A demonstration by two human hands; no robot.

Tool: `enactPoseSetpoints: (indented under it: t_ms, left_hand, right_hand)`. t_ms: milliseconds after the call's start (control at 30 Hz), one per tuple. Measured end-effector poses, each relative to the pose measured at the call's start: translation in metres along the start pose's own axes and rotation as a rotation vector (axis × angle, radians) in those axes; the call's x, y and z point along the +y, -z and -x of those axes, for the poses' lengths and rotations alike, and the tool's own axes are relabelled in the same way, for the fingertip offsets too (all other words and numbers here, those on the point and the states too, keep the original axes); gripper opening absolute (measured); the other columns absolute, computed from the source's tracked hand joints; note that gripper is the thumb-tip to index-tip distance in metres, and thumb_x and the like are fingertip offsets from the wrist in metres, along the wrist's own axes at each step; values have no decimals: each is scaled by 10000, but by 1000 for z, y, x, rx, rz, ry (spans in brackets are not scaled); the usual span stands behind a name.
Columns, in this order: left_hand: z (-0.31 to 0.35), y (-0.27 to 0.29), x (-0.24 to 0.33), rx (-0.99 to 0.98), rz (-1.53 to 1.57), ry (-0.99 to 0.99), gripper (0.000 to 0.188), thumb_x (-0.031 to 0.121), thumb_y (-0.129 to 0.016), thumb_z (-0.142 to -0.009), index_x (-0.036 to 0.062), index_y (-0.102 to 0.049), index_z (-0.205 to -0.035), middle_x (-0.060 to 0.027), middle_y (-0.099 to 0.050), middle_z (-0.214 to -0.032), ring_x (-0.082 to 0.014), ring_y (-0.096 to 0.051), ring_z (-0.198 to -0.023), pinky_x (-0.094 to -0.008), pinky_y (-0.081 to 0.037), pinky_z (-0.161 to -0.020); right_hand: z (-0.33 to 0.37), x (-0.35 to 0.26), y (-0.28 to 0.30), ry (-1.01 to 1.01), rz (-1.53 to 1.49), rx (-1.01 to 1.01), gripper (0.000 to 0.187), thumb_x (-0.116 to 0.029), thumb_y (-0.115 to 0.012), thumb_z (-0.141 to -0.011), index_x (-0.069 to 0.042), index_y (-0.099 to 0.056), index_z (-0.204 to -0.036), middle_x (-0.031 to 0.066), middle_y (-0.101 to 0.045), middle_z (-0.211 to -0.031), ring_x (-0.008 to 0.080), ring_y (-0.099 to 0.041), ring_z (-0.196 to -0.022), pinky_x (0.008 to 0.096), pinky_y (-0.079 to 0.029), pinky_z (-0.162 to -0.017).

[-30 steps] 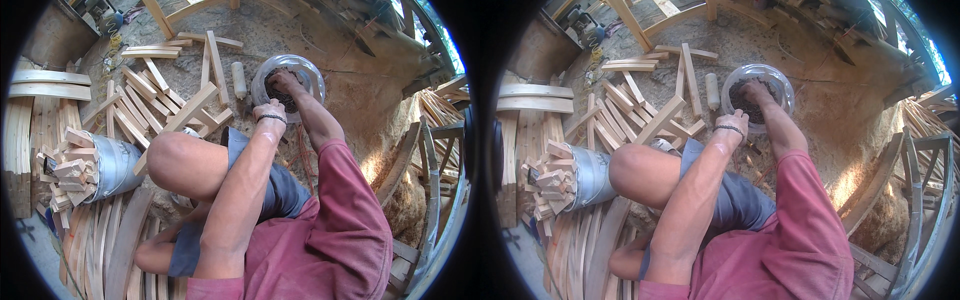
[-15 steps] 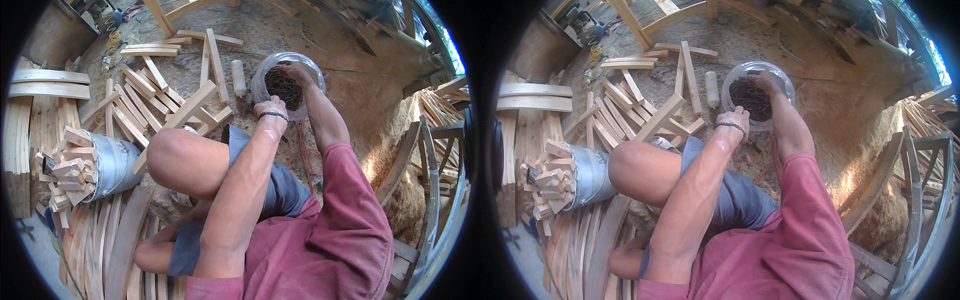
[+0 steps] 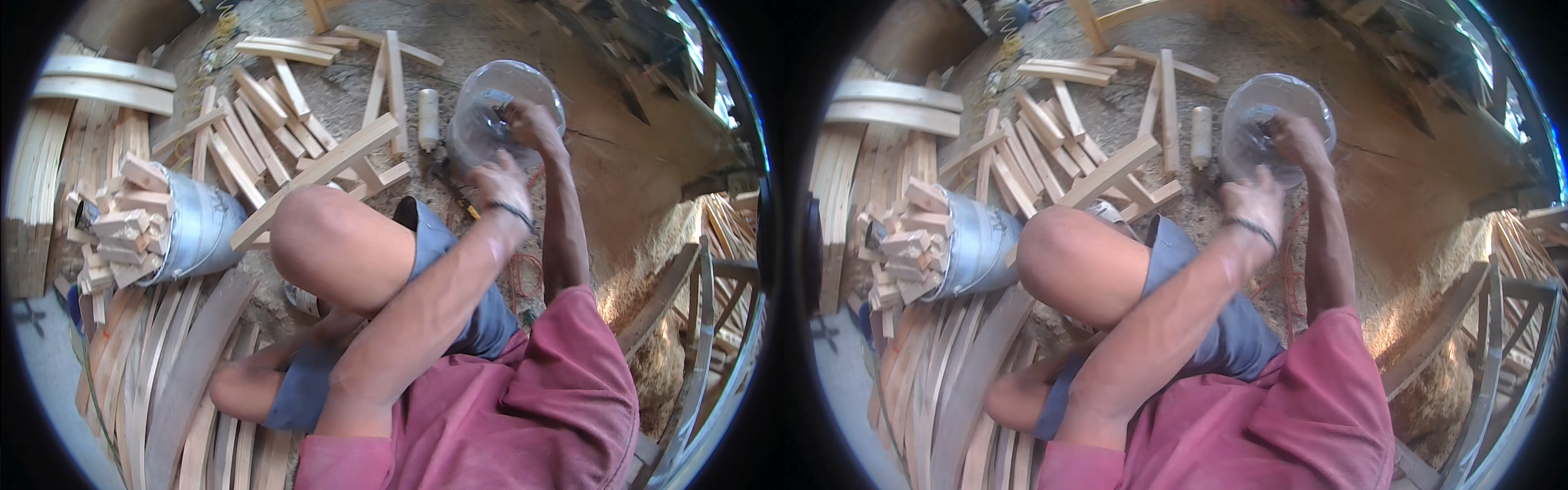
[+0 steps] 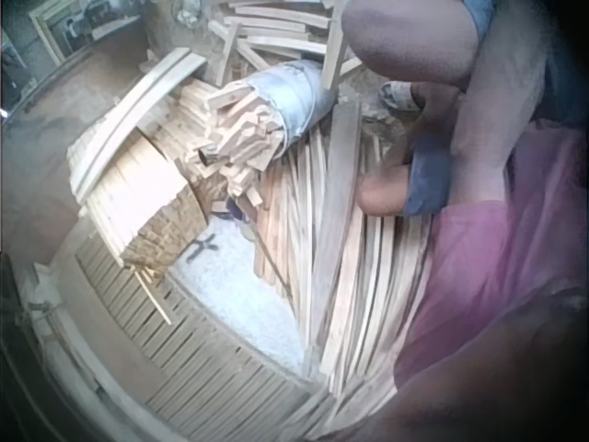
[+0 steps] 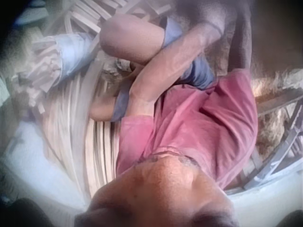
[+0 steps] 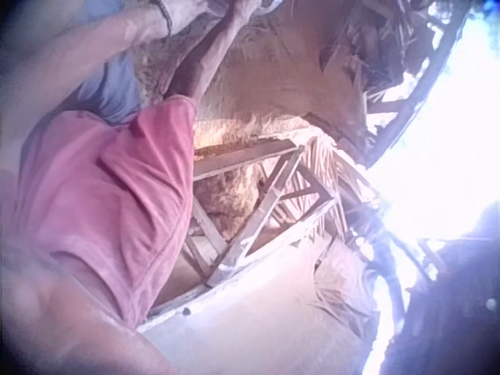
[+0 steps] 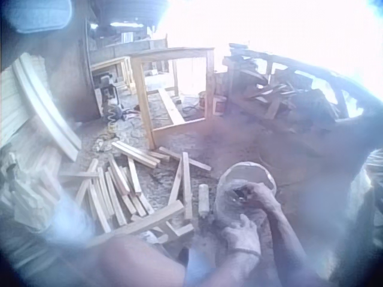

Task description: The person assembles wooden furniture components by applying glue, positioning wooden slats, and driving nails into the joints using a hammer.

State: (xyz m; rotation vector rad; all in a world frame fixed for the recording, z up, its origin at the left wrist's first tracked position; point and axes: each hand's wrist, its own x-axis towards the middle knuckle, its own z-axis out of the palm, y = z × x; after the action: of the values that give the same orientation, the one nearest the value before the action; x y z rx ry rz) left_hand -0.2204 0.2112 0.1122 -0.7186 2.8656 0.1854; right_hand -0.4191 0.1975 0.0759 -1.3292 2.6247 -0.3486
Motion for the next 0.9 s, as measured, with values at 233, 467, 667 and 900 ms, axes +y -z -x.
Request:
enactPoseSetpoints:
  t_ms: [233, 467, 667, 900]
  left_hand:
    - [115, 101, -93, 328, 318, -212, 521, 248, -696, -893, -13, -557, -1322, -162, -605, -1264, -252, -663, -1004, -341, -550, -811]
    - [152, 138, -222, 629, 949, -253, 437, 148, -829, -819, -29, -686, -1192, -110, -726, -1011, -160, -694, -878, -286, -579, -760]
    - [150, 110, -270, 641, 1484, -216, 249, 159, -805, -860, -1, -755, -1043, -83, -742, -883, -115, -683, -813, -246, -545, -741]
    - [182, 55, -325, 765, 1539, -94, 238, 184, -737, -906, 59, -738, -1108, -73, -740, -995, -146, -698, -938, -285, -591, -836]
  right_hand:
    - [58, -85, 48, 243, -1005, 716, 167, -2, -649, -936, -23, -699, -1095, 95, -741, -909, 185, -726, -835, 284, -569, -709]
    - [93, -222, 42, 956, -1309, 295, 245, 57, -807, -773, 65, -669, -975, 129, -716, -861, 203, -701, -803, 291, -557, -711]
    - [87, -290, 19, 884, -1332, 249, 252, 54, -824, -773, 53, -644, -948, 118, -719, -883, 159, -693, -826, 290, -555, -700]
    - [78, -328, -9, 754, -1168, -117, 180, -21, -779, -864, 30, -659, -987, 87, -728, -914, 116, -701, -852, 259, -572, -746]
